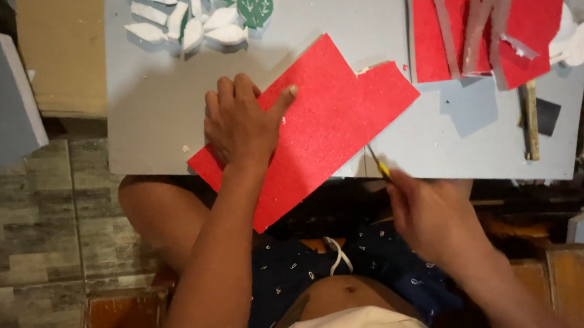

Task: Cutting shapes out of a red foam board using a utility knife

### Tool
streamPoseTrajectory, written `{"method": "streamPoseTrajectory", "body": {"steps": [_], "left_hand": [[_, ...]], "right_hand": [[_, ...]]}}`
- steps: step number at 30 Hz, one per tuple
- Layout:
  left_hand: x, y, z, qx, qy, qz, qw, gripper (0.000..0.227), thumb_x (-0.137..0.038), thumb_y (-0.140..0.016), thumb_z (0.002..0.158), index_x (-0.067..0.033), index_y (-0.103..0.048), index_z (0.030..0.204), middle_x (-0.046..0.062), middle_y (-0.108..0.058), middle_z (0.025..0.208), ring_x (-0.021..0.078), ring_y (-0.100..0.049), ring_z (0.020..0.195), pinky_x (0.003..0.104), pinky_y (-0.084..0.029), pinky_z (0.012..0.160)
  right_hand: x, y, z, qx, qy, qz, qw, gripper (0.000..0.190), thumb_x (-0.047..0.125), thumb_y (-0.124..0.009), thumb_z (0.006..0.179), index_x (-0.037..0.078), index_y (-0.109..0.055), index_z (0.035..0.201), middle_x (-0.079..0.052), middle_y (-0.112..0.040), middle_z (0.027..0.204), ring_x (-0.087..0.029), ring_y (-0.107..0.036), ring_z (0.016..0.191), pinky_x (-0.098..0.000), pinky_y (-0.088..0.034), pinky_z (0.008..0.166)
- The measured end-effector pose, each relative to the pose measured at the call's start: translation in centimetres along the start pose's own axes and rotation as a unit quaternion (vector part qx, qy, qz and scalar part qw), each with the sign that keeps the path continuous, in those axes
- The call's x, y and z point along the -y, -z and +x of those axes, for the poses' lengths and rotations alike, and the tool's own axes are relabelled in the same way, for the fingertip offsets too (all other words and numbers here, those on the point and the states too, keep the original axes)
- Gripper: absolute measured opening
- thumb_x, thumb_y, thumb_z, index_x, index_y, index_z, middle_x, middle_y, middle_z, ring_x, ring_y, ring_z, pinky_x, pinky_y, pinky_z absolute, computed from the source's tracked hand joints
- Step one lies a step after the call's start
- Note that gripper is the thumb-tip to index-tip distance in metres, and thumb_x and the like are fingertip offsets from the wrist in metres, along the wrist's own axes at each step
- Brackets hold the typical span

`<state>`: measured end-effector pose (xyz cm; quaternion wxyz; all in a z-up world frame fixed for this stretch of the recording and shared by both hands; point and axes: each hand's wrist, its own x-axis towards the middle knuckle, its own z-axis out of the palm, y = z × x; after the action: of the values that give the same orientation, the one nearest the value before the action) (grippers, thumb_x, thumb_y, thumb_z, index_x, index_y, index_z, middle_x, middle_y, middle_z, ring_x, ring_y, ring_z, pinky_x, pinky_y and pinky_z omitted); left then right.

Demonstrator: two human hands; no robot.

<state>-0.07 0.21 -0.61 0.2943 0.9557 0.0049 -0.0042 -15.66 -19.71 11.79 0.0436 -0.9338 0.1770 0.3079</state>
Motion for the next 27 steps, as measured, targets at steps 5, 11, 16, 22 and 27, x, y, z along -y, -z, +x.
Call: {"method": "streamPoseTrajectory", "body": {"steps": [5,11,16,22,27], "left_hand": [[-0.3,0.3,0.1,0.008,0.011,0.047,0.999,0.059,-0.074,-0.069,0.087,-0.0172,-0.055,0.089,0.003,-0.057,0.094,0.028,-0.053,0.085,0.045,-0.047,0.063],[-0.4,0.7,-0.4,-0.002,-0.003,0.027,1.0,0.056,-0.071,-0.072,0.085,-0.018,-0.056,0.089,0.001,-0.059,0.094,0.0263,-0.054,0.084,0.044,-0.045,0.071],[-0.1,1.7,-0.7,-0.032,-0.016,0.013,0.999,0.062,-0.078,-0.067,0.081,-0.0183,-0.052,0.086,0.001,-0.06,0.074,0.0306,-0.059,0.071,0.052,-0.043,0.075],[-0.9,4.6,-0.2,0.119,0.06,-0.094,0.987,0.061,-0.078,-0.05,0.081,-0.0256,-0.051,0.112,0.002,-0.074,0.102,0.0278,-0.071,0.099,0.048,-0.049,0.074],[-1.3,5.5,0.6,0.188,0.0,-0.167,0.968,0.059,-0.076,-0.05,0.079,-0.0235,-0.076,0.088,-0.005,-0.076,0.092,0.019,-0.069,0.089,0.04,-0.045,0.066]], "right_hand": [[-5.3,-1.6,-1.3,-0.089,0.019,0.061,0.994,0.039,0.037,-0.056,0.096,0.028,-0.064,0.134,-0.024,-0.074,0.079,-0.054,-0.066,0.08,-0.0618,-0.048,0.068],[-4.0,1.9,5.0,-0.162,0.015,0.258,0.952,0.024,0.031,-0.043,0.108,0.01,-0.053,0.112,-0.015,-0.063,0.087,-0.04,-0.058,0.084,-0.0497,-0.041,0.075],[-4.0,-0.8,11.8,-0.242,0.112,0.274,0.924,0.05,0.049,-0.034,0.113,0.003,-0.047,0.099,-0.012,-0.047,0.096,-0.029,-0.047,0.085,-0.0475,-0.036,0.072],[-5.5,-1.1,12.4,-0.213,0.065,0.446,0.867,0.039,0.029,-0.085,0.094,0.016,-0.048,0.101,0.003,-0.049,0.091,-0.009,-0.046,0.076,-0.0272,-0.042,0.071],[-9.8,0.2,10.3,-0.195,0.083,0.558,0.802,0.048,0.004,-0.075,0.103,0.023,-0.031,0.103,-0.003,-0.058,0.107,-0.008,-0.06,0.082,-0.0223,-0.053,0.07]]}}
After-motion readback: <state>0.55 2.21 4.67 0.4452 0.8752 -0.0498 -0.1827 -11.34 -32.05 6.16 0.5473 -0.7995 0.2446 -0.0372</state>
